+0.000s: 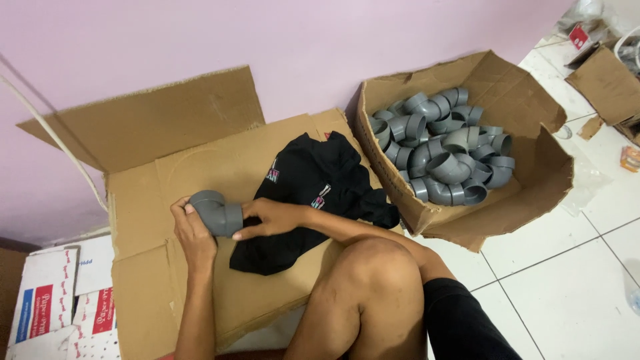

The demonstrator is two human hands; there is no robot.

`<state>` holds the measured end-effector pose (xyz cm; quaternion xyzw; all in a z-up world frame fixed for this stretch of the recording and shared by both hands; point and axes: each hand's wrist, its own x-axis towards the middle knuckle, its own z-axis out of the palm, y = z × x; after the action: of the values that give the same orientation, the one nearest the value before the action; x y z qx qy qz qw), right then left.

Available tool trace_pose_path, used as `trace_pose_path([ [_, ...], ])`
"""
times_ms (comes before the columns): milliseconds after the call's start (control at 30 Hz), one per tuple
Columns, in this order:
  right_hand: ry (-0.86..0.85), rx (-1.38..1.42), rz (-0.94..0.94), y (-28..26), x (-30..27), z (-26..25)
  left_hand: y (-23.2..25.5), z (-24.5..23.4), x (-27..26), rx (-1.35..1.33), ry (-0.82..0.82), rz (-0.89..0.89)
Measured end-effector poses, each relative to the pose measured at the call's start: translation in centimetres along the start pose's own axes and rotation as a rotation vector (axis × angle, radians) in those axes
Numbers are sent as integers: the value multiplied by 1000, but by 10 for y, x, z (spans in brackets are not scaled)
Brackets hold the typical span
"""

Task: The person sits on the floor and wipes a gray plastic pipe elbow with a black cloth. They rotate the fitting to clean different sides, then place it into a cardboard box filled with similar fittings.

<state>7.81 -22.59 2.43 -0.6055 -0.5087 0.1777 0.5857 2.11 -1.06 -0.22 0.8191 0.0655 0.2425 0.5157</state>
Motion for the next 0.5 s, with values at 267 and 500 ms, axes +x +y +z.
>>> trace_pose_path([
  [267,-34,-44,-33,4,3,4,3,-4,4,-13,-1,-3],
  [500,-22,32,31,17,-2,-1,-1,-1,3,-22,-23,-29],
])
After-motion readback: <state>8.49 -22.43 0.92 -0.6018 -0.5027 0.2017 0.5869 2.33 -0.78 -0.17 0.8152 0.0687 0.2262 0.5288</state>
